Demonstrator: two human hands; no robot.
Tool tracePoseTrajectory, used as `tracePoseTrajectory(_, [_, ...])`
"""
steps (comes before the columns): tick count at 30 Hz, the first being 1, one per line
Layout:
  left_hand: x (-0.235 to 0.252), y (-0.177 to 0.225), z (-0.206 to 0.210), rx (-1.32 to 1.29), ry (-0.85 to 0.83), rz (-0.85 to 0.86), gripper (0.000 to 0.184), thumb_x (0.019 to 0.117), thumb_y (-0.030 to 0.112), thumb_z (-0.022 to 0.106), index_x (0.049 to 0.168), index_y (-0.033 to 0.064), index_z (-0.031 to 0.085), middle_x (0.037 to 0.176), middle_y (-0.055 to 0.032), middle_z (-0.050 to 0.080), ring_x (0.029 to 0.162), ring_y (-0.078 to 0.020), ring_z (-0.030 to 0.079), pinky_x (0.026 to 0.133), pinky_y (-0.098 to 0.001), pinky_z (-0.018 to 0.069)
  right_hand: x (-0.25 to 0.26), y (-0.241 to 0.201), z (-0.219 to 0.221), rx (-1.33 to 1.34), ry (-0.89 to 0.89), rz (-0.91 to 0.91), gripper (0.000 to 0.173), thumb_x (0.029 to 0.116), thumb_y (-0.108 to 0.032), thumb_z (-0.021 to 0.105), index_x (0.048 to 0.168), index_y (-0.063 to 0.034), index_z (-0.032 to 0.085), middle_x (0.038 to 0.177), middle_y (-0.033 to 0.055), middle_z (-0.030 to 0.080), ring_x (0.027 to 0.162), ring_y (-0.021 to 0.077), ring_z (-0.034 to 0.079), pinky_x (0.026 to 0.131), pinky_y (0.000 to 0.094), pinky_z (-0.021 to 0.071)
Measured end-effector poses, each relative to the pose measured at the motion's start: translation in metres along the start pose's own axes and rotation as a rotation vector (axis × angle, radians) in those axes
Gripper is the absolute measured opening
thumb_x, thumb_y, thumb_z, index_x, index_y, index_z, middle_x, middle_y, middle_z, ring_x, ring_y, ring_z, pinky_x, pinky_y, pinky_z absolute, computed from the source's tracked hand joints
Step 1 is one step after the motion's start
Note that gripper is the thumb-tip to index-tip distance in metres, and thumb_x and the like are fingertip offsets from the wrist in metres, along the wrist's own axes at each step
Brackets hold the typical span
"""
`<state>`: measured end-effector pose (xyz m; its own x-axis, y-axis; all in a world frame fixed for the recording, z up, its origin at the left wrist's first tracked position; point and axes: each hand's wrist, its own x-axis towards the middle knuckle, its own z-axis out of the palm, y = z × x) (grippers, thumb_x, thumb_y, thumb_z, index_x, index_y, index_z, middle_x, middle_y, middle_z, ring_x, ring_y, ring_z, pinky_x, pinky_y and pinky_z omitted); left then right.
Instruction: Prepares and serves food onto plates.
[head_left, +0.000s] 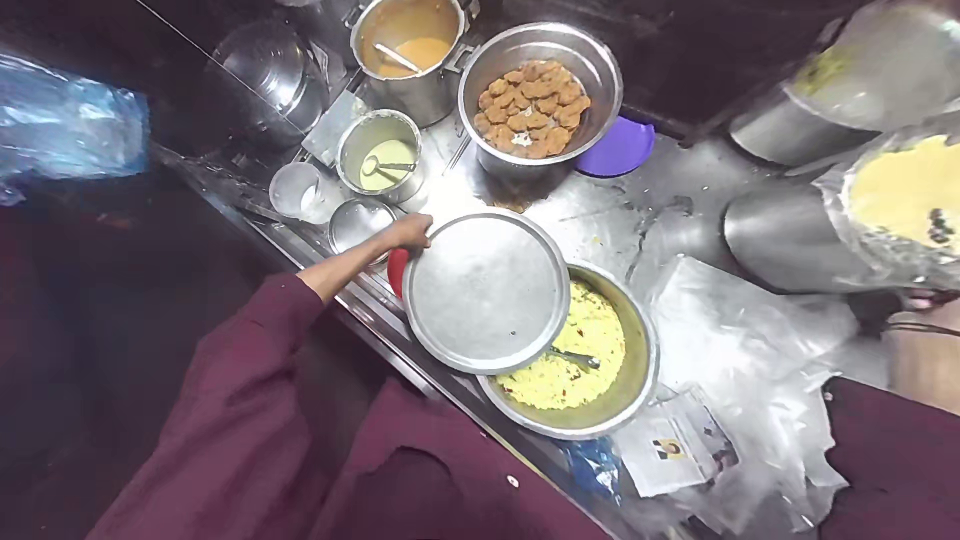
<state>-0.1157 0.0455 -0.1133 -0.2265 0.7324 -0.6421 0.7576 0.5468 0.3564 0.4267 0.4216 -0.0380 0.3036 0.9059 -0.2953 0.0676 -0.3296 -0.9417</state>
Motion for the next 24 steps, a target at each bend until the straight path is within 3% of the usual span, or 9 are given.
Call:
tracePoseTrajectory(1, [-0.004,-0.017,-0.006,-0.002,0.001,0.004,0.035,0.0888,0.019,0.076,0.115,-0.0024,0.065,0.101,-0.0235,0.068,0.097,-0.0406,0.066,0.087,-0.0639,0.0512,-0.022,-0.011,0.003,-0.003,0.013,0.012,0.036,0.1113,-0.017,0.039,0.139,0.0039,0.047,0.120,0.0133,0.059,0.105,0.0102,0.062,0.095,0.0258,0.0524])
tracePoseTrajectory(2, [-0.010,-0.030,-0.013,-0.007,0.003,-0.009,0.036,0.0891,0.018,0.076,0.117,-0.0020,0.065,0.103,-0.0237,0.068,0.098,-0.0408,0.066,0.088,-0.0646,0.0508,-0.027,-0.010,0.001,-0.004,0.035,0.004,0.035,0.1112,-0.019,0.040,0.136,0.0031,0.051,0.117,0.0118,0.061,0.102,0.0089,0.063,0.093,0.0241,0.0527])
tracePoseTrajectory(4, [-0.021,-0.059,-0.026,-0.005,0.025,-0.036,0.038,0.0888,0.017,0.076,0.122,0.0002,0.066,0.107,-0.0239,0.069,0.101,-0.0416,0.067,0.090,-0.0669,0.0505,-0.001,0.021,-0.024,0.009,-0.033,-0.075,0.029,0.1117,-0.032,0.037,0.118,-0.0082,0.054,0.093,-0.0007,0.058,0.077,0.0000,0.056,0.073,0.0163,0.0498])
tracePoseTrajectory(6, [-0.029,-0.089,-0.042,-0.003,0.057,-0.062,0.036,0.0883,0.015,0.077,0.119,0.0005,0.067,0.108,-0.0241,0.069,0.103,-0.0419,0.066,0.092,-0.0679,0.0494,0.023,0.048,-0.050,0.061,-0.128,-0.171,0.031,0.1108,-0.038,0.036,0.121,-0.0148,0.053,0.095,-0.0062,0.060,0.078,-0.0020,0.058,0.074,0.0176,0.0511])
tracePoseTrajectory(8, [-0.038,-0.116,-0.055,-0.029,0.058,-0.099,0.037,0.0889,0.012,0.077,0.123,0.0023,0.066,0.108,-0.0237,0.070,0.100,-0.0413,0.068,0.090,-0.0675,0.0504,0.029,0.058,-0.061,0.108,-0.172,-0.226,0.037,0.1098,-0.034,0.041,0.138,-0.0128,0.051,0.119,0.0004,0.065,0.105,0.0096,0.066,0.094,0.0329,0.0559])
tracePoseTrajectory(9, [-0.041,-0.127,-0.060,-0.052,0.043,-0.127,0.040,0.0897,0.012,0.077,0.127,0.0035,0.066,0.110,-0.0240,0.070,0.100,-0.0413,0.068,0.091,-0.0672,0.0506,0.022,0.055,-0.061,0.106,-0.169,-0.230,0.038,0.1096,-0.034,0.043,0.140,-0.0133,0.051,0.124,0.0019,0.066,0.111,0.0137,0.066,0.097,0.0375,0.0560])
tracePoseTrajectory(14, [-0.045,-0.161,-0.058,-0.116,0.000,-0.254,0.032,0.0921,0.013,0.075,0.120,0.0034,0.064,0.096,-0.0226,0.069,0.084,-0.0372,0.068,0.078,-0.0613,0.0542,-0.034,0.040,-0.043,0.074,-0.139,-0.170,0.034,0.1066,-0.036,0.046,0.135,-0.0179,0.053,0.118,0.0001,0.067,0.105,0.0151,0.067,0.089,0.0389,0.0576])
tracePoseTrajectory(20, [-0.034,-0.198,-0.064,-0.100,0.052,-0.297,0.035,0.0903,0.011,0.076,0.122,0.0024,0.065,0.100,-0.0242,0.069,0.090,-0.0402,0.068,0.084,-0.0652,0.0527,-0.094,0.040,-0.035,0.051,-0.173,-0.138,0.034,0.1074,-0.036,0.044,0.135,-0.0183,0.052,0.123,-0.0005,0.064,0.113,0.0145,0.065,0.097,0.0417,0.0558])
tracePoseTrajectory(24, [-0.018,-0.215,-0.053,-0.036,0.019,-0.284,0.031,0.0907,0.016,0.076,0.116,0.0008,0.067,0.097,-0.0246,0.069,0.089,-0.0412,0.068,0.083,-0.0666,0.0522,-0.113,0.047,-0.024,0.008,-0.227,-0.127,0.030,0.1072,-0.040,0.045,0.126,-0.0192,0.057,0.114,-0.0029,0.067,0.103,0.0129,0.068,0.089,0.0401,0.0587])
